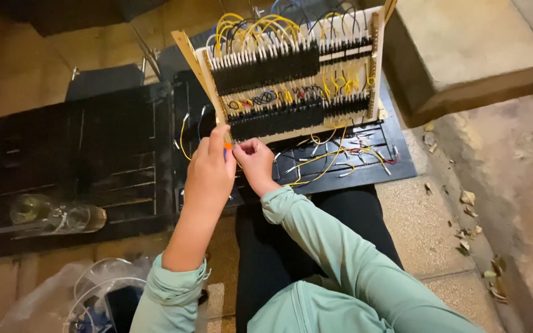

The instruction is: Wiring an electrical board by inserting wires into terminal blocks and securing them with a screwdriver.

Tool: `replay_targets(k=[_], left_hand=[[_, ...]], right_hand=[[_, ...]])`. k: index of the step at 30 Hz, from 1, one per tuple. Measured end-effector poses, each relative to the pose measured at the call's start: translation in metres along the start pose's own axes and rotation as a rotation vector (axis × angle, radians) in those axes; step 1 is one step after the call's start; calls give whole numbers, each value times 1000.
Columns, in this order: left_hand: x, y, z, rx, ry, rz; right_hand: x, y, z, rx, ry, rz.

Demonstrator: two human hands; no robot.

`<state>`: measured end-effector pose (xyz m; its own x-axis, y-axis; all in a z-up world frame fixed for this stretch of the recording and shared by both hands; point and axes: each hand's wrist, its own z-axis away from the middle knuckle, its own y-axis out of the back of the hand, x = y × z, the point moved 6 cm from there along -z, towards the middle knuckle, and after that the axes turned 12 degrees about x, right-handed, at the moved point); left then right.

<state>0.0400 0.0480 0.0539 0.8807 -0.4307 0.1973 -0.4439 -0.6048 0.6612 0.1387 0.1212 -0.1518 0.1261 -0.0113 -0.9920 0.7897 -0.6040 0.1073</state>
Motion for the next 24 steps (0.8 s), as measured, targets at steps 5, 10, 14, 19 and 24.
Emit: replay_targets(k=[5,10,14,19,24], left_hand=[[-3,-12,11,-111,-134,19],[-5,-30,18,-260,-187,-10],[-12,-18,10,-196,-170,51],[-8,11,-13,-199,167,21],[-11,0,-14,-92,71,-88]], right_hand=[[19,-8,-4,13,-5,23],[-15,8,5,20,-66,-28],[-13,5,1,16,-27,23],[0,-5,2,28,-74,9],[2,-8,5,72,-134,-70]])
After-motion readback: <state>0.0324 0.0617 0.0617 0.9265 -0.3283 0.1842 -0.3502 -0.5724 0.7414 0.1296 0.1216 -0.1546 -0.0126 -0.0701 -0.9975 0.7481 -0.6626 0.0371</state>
